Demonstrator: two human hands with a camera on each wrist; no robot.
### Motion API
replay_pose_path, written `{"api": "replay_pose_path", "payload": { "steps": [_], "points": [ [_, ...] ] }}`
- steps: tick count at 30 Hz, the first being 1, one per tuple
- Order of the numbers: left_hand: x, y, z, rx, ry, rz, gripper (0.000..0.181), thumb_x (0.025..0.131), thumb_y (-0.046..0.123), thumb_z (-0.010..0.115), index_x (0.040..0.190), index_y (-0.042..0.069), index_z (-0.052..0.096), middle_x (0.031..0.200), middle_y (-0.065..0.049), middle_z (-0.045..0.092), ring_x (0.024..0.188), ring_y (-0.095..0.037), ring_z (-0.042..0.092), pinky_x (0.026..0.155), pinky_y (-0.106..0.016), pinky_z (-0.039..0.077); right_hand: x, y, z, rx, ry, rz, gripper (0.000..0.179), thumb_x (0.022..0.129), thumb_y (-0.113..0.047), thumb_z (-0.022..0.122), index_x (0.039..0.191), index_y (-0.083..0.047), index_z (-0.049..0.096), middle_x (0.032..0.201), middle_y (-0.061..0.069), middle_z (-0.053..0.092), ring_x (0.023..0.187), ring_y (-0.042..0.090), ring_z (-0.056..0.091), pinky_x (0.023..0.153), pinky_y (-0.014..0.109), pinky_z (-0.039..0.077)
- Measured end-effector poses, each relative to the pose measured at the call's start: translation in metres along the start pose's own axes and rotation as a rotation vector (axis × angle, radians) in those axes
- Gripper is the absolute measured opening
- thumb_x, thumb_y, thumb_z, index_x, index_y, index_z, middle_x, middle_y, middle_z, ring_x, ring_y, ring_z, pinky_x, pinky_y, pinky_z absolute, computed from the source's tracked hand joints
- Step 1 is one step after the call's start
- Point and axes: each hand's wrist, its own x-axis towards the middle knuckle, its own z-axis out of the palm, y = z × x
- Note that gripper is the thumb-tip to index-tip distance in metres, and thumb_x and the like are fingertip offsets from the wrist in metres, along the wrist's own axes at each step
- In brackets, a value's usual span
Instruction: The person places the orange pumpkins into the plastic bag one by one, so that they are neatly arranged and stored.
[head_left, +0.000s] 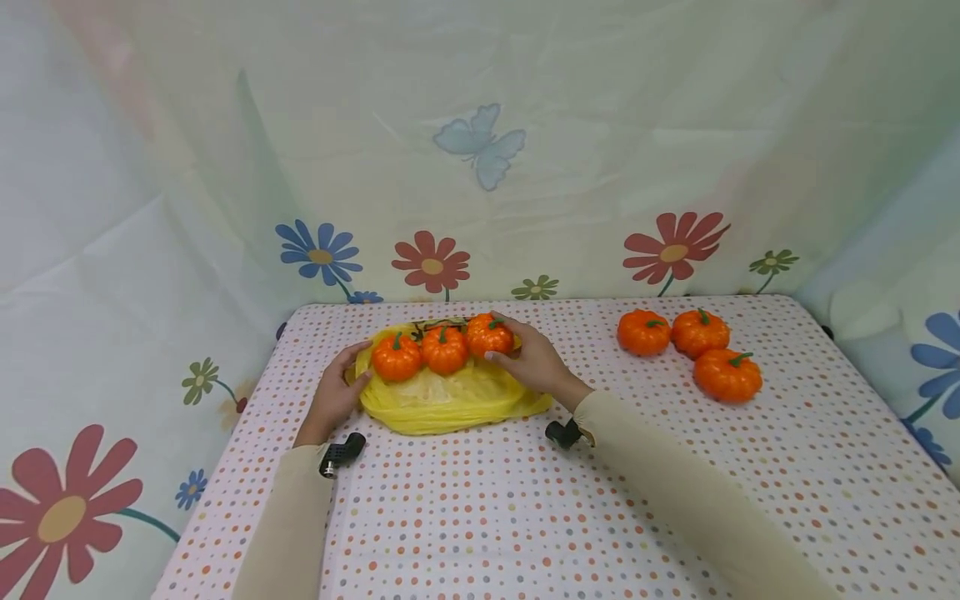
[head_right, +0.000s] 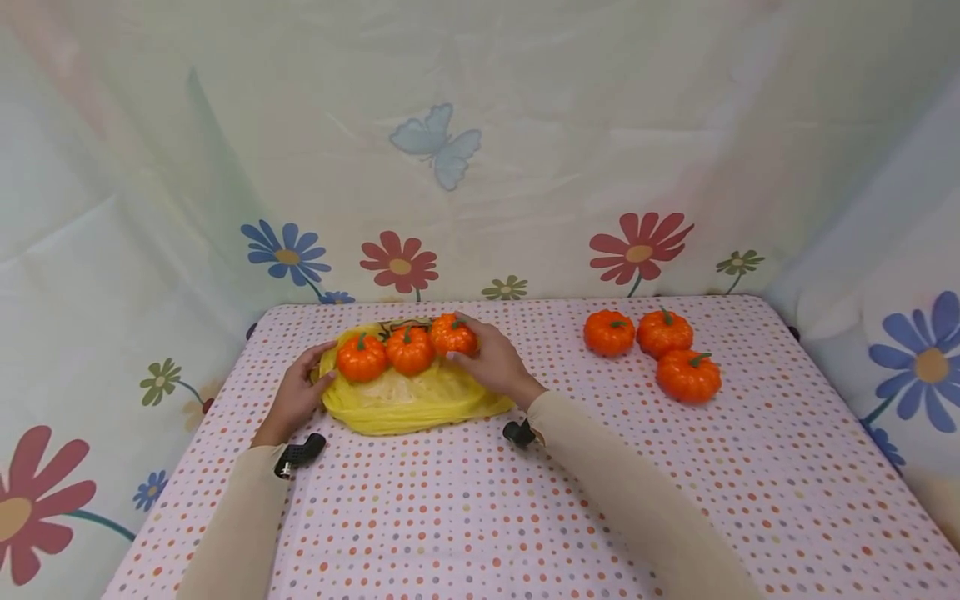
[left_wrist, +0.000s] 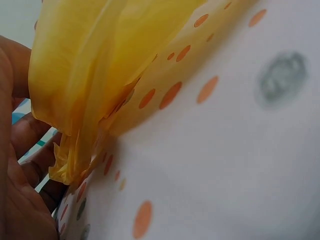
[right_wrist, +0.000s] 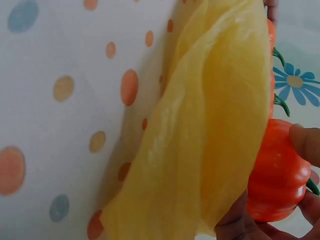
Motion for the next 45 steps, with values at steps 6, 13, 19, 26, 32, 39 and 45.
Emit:
{"api": "replay_pose_path", "payload": {
  "steps": [6, 13, 19, 26, 32, 39, 45],
  "points": [
    [0.001, 0.002, 0.000, -0.011, -0.001, 0.011, 0.050, 0.097, 0.012, 0.057, 0.145, 0.020, 0.046, 0.156, -0.007, 0.041, 0.148, -0.029, 0.030, 0.123, -0.053, 0.020, 0.002, -0.001, 0.004, -0.027, -0.002, 0.035, 0.070, 0.092, -0.034, 0.068, 0.154, -0.024, 0.034, 0.154, 0.012, 0.042, 0.143, 0.034, 0.039, 0.117, 0.053, 0.033],
    [0.001, 0.004, -0.001, -0.025, -0.005, -0.008, 0.050, 0.097, 0.011, 0.057, 0.146, 0.020, 0.046, 0.156, -0.008, 0.040, 0.148, -0.030, 0.031, 0.122, -0.053, 0.023, 0.004, 0.002, 0.008, -0.086, -0.010, 0.064, 0.070, 0.091, -0.030, 0.070, 0.152, -0.018, 0.038, 0.150, 0.016, 0.046, 0.139, 0.035, 0.043, 0.117, 0.051, 0.035],
    [0.000, 0.003, -0.001, -0.032, -0.003, -0.008, 0.050, 0.097, 0.010, 0.057, 0.146, 0.019, 0.046, 0.156, -0.008, 0.040, 0.148, -0.030, 0.032, 0.122, -0.053, 0.024, 0.007, 0.001, 0.011, -0.140, 0.012, 0.096, 0.071, 0.085, -0.030, 0.077, 0.148, -0.018, 0.046, 0.141, 0.020, 0.048, 0.129, 0.037, 0.049, 0.112, 0.053, 0.041],
    [0.000, 0.001, -0.001, -0.031, -0.006, -0.026, 0.050, 0.098, 0.011, 0.057, 0.146, 0.019, 0.046, 0.157, -0.007, 0.039, 0.147, -0.030, 0.032, 0.122, -0.052, 0.024, 0.006, 0.000, 0.006, -0.114, 0.005, 0.112, 0.076, 0.083, -0.027, 0.079, 0.149, -0.016, 0.042, 0.142, 0.018, 0.046, 0.128, 0.036, 0.049, 0.112, 0.053, 0.041],
    [0.000, -0.003, 0.003, -0.050, -0.016, -0.033, 0.050, 0.098, 0.012, 0.057, 0.145, 0.021, 0.046, 0.157, -0.006, 0.040, 0.146, -0.030, 0.034, 0.122, -0.051, 0.026, -0.017, -0.001, -0.026, -0.051, 0.032, 0.095, 0.072, 0.088, -0.025, 0.074, 0.151, -0.018, 0.040, 0.150, 0.016, 0.042, 0.092, 0.029, 0.063, 0.074, 0.038, 0.059],
    [0.000, -0.001, 0.001, -0.019, -0.015, -0.016, 0.051, 0.097, 0.013, 0.057, 0.146, 0.021, 0.045, 0.157, -0.007, 0.040, 0.147, -0.030, 0.032, 0.122, -0.053, 0.024, -0.068, 0.017, -0.082, -0.069, 0.228, 0.038, 0.049, 0.092, -0.029, 0.069, 0.137, -0.015, 0.056, 0.134, 0.016, 0.054, 0.081, 0.025, 0.058, 0.054, 0.026, 0.050],
    [0.001, 0.001, -0.001, -0.005, -0.011, -0.022, 0.051, 0.097, 0.015, 0.057, 0.146, 0.022, 0.045, 0.158, -0.007, 0.038, 0.149, -0.031, 0.029, 0.123, -0.053, 0.022, -0.115, 0.050, -0.130, -0.084, 0.551, 0.047, 0.029, 0.092, -0.025, 0.069, 0.116, -0.008, 0.069, 0.113, 0.007, 0.061, 0.072, 0.008, 0.050, 0.050, 0.017, 0.043]
  ]
}}
